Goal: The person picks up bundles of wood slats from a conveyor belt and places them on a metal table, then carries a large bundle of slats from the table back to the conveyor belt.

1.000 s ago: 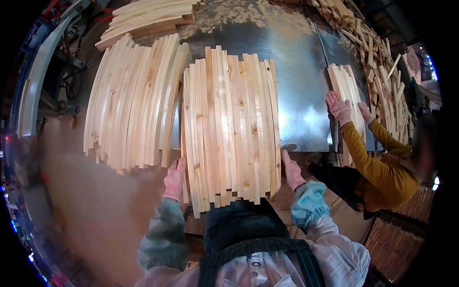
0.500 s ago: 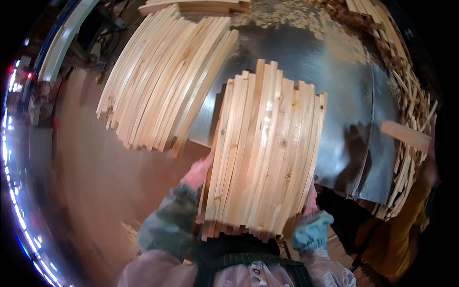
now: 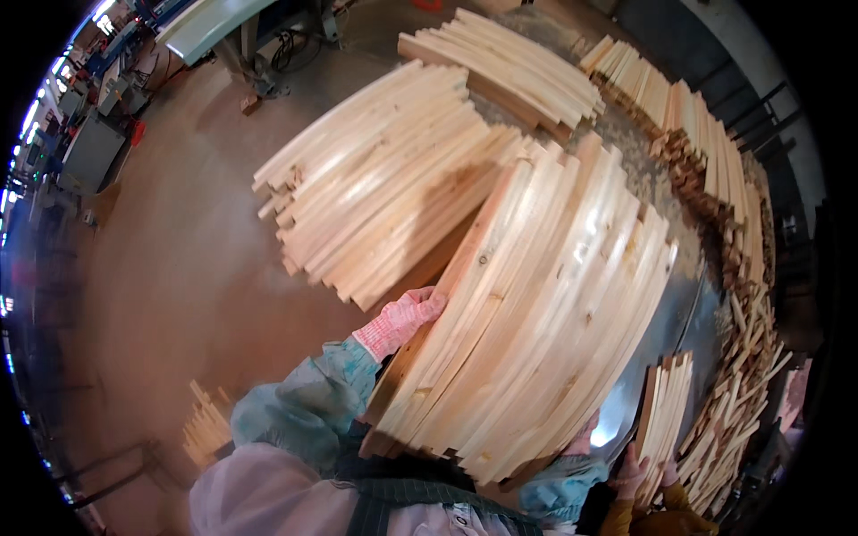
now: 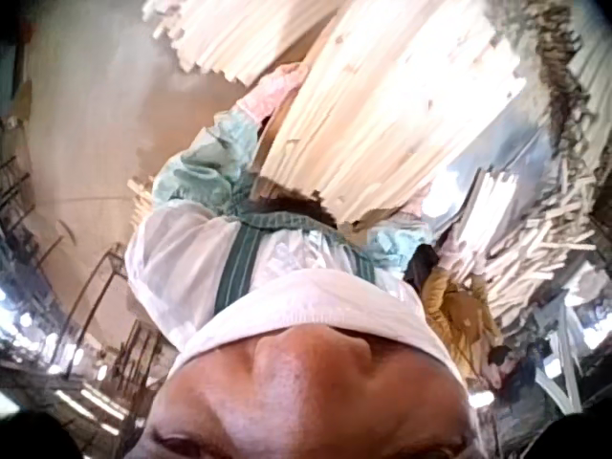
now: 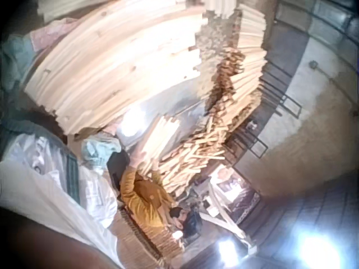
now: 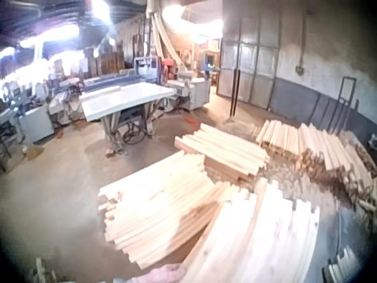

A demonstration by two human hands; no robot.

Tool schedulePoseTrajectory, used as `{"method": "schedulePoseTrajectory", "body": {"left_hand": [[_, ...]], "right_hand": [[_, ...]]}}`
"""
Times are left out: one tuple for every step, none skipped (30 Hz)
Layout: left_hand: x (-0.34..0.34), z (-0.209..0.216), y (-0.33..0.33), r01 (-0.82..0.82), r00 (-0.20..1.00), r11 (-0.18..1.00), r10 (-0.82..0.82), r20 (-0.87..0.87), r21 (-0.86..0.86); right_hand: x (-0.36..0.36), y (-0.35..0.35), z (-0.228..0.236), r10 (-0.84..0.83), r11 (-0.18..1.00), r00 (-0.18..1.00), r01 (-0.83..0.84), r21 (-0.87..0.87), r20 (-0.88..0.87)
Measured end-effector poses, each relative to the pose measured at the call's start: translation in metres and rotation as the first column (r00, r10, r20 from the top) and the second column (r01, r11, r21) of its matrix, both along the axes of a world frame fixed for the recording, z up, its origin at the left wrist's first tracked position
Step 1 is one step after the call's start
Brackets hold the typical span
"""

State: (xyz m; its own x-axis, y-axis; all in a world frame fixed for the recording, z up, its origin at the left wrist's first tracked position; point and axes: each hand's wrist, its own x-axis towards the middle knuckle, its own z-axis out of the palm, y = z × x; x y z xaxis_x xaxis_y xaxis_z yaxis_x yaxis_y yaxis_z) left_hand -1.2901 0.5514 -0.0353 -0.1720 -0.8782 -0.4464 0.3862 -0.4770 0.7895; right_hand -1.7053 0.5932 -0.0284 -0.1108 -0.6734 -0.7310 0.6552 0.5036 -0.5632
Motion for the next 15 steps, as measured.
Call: {"method": "schedulePoseTrajectory", "body": {"left_hand": [[0.008, 0.023, -0.01, -0.085, 0.996, 0.996, 0.085, -0.008, -0.024], [0.024, 0.02, -0.017, -0.189, 0.981, 0.981, 0.186, -0.055, -0.047], [0.04, 0.019, -0.024, -0.292, 0.953, 0.954, 0.285, -0.102, -0.07], [0.055, 0.019, -0.035, -0.3, 0.95, 0.946, 0.283, -0.135, -0.126], [0.075, 0.02, -0.044, -0.326, 0.941, 0.928, 0.3, -0.157, -0.182], [0.094, 0.018, -0.051, -0.347, 0.933, 0.91, 0.311, -0.182, -0.226], [0.108, -0.013, -0.052, -0.387, 0.908, 0.9, 0.336, -0.248, -0.199], [0.116, -0.011, -0.055, -0.457, 0.878, 0.865, 0.401, -0.264, -0.207], [0.123, -0.008, -0.056, -0.525, 0.841, 0.824, 0.463, -0.28, -0.214], [0.129, 0.0, -0.058, -0.608, 0.789, 0.764, 0.551, -0.274, -0.216], [0.135, 0.01, -0.061, -0.682, 0.729, 0.697, 0.628, -0.272, -0.221], [0.136, 0.018, -0.06, -0.719, 0.694, 0.661, 0.67, -0.261, -0.216], [0.134, 0.025, -0.06, -0.744, 0.668, 0.636, 0.697, -0.26, -0.207], [0.127, 0.028, -0.059, -0.767, 0.642, 0.609, 0.723, -0.257, -0.203], [0.118, 0.023, -0.061, -0.809, 0.587, 0.556, 0.777, -0.227, -0.188]], "right_hand": [[0.007, -0.022, 0.009, 0.039, 0.999, 0.999, -0.038, -0.026, 0.026], [0.024, -0.052, 0.017, 0.108, 0.993, 0.993, -0.106, -0.047, 0.038], [0.039, -0.084, 0.026, 0.191, 0.98, 0.981, -0.189, -0.059, 0.04], [0.06, -0.113, 0.044, 0.269, 0.962, 0.963, -0.269, -0.051, 0.003], [0.083, -0.146, 0.058, 0.364, 0.93, 0.931, -0.365, -0.046, -0.024], [0.113, -0.179, 0.066, 0.397, 0.912, 0.918, -0.394, -0.116, 0.008], [0.138, -0.207, 0.069, 0.45, 0.882, 0.892, -0.439, -0.17, 0.03], [0.145, -0.241, 0.058, 0.553, 0.741, 0.772, -0.628, -0.238, -0.315], [0.144, -0.281, 0.037, 0.544, 0.562, 0.557, -0.797, -0.22, -0.628], [0.162, -0.314, 0.028, 0.528, 0.407, 0.42, -0.888, -0.214, -0.738], [0.184, -0.345, 0.025, 0.458, 0.258, 0.296, -0.947, -0.193, -0.838], [0.215, -0.367, 0.032, 0.485, 0.17, 0.31, -0.951, -0.26, -0.818], [0.239, -0.387, 0.038, 0.504, 0.1, 0.323, -0.943, -0.318, -0.801], [0.243, -0.42, 0.029, 0.565, 0.096, 0.199, -0.98, -0.177, -0.801], [0.236, -0.46, 0.012, 0.621, 0.082, 0.076, -0.996, -0.031, -0.78]]}}
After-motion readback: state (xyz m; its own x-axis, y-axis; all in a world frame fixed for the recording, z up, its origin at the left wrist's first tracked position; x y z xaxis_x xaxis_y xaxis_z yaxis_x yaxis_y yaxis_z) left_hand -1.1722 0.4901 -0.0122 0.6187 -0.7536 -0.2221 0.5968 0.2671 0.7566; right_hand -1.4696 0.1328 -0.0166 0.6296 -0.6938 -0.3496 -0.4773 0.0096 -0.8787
